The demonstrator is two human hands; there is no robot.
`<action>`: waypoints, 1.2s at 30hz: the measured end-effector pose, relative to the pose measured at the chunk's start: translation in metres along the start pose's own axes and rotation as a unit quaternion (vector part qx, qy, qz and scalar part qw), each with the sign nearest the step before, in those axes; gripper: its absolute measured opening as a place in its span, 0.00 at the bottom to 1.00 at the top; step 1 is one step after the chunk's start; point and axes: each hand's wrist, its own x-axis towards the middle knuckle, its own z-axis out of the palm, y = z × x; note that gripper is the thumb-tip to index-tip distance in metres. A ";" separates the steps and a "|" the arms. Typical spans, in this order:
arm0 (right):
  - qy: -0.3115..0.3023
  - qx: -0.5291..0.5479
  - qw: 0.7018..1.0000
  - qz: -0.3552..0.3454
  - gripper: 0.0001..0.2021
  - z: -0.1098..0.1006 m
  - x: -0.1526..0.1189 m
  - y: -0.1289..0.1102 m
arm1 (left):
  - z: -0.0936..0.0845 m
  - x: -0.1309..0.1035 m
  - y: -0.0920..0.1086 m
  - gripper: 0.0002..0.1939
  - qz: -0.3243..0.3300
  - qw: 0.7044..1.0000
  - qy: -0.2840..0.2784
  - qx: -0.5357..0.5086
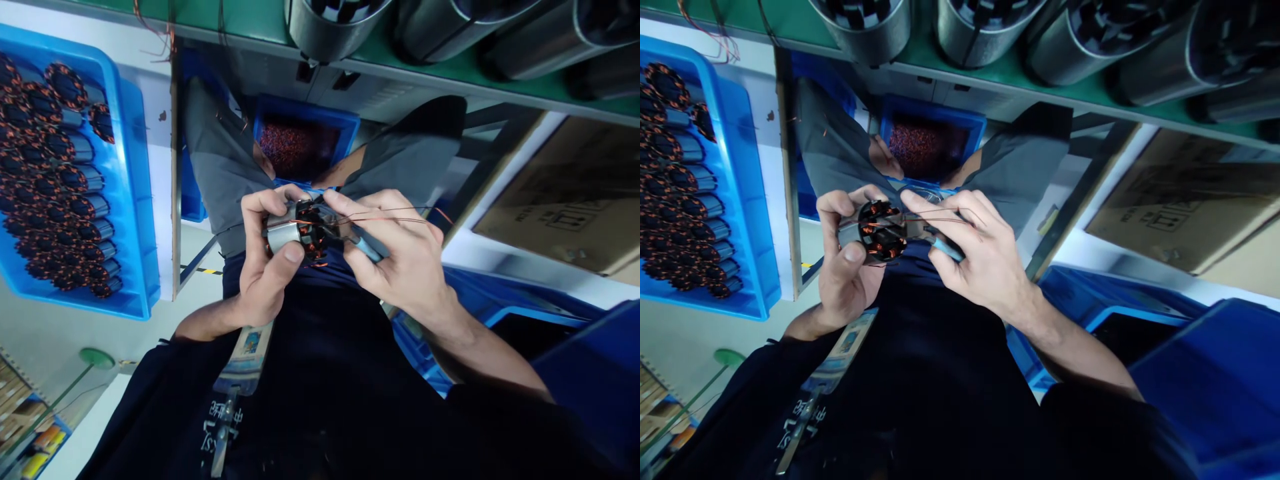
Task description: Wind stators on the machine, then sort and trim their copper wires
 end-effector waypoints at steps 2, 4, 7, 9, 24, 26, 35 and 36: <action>0.005 -0.017 1.000 0.009 0.39 -0.002 0.002 -0.006 | 0.000 0.000 -0.002 0.20 0.021 1.000 -0.013 0.003; 0.004 -0.031 0.999 0.020 0.38 -0.004 0.004 -0.011 | 0.000 -0.001 -0.005 0.20 0.045 0.999 -0.022 0.016; 0.008 -0.023 1.000 0.011 0.37 -0.005 0.005 -0.016 | 0.000 -0.001 -0.008 0.19 0.068 0.996 -0.027 0.041; 0.002 -0.003 1.000 0.012 0.37 -0.006 0.005 -0.018 | 0.002 -0.001 -0.008 0.15 0.060 0.997 -0.019 0.042; -0.030 0.049 0.993 0.102 0.22 0.010 0.000 -0.001 | 0.012 0.004 -0.004 0.12 -0.073 0.991 0.099 -0.047; -0.018 0.098 0.987 0.124 0.19 0.013 0.002 0.003 | 0.007 0.005 -0.008 0.11 -0.077 0.991 0.092 -0.057; -0.038 0.249 0.963 0.095 0.19 0.028 0.010 -0.005 | -0.014 0.009 -0.020 0.09 0.066 0.992 0.021 0.106; -0.029 0.254 0.963 0.084 0.19 0.029 0.012 -0.005 | -0.019 0.012 -0.022 0.15 0.092 0.990 -0.008 0.108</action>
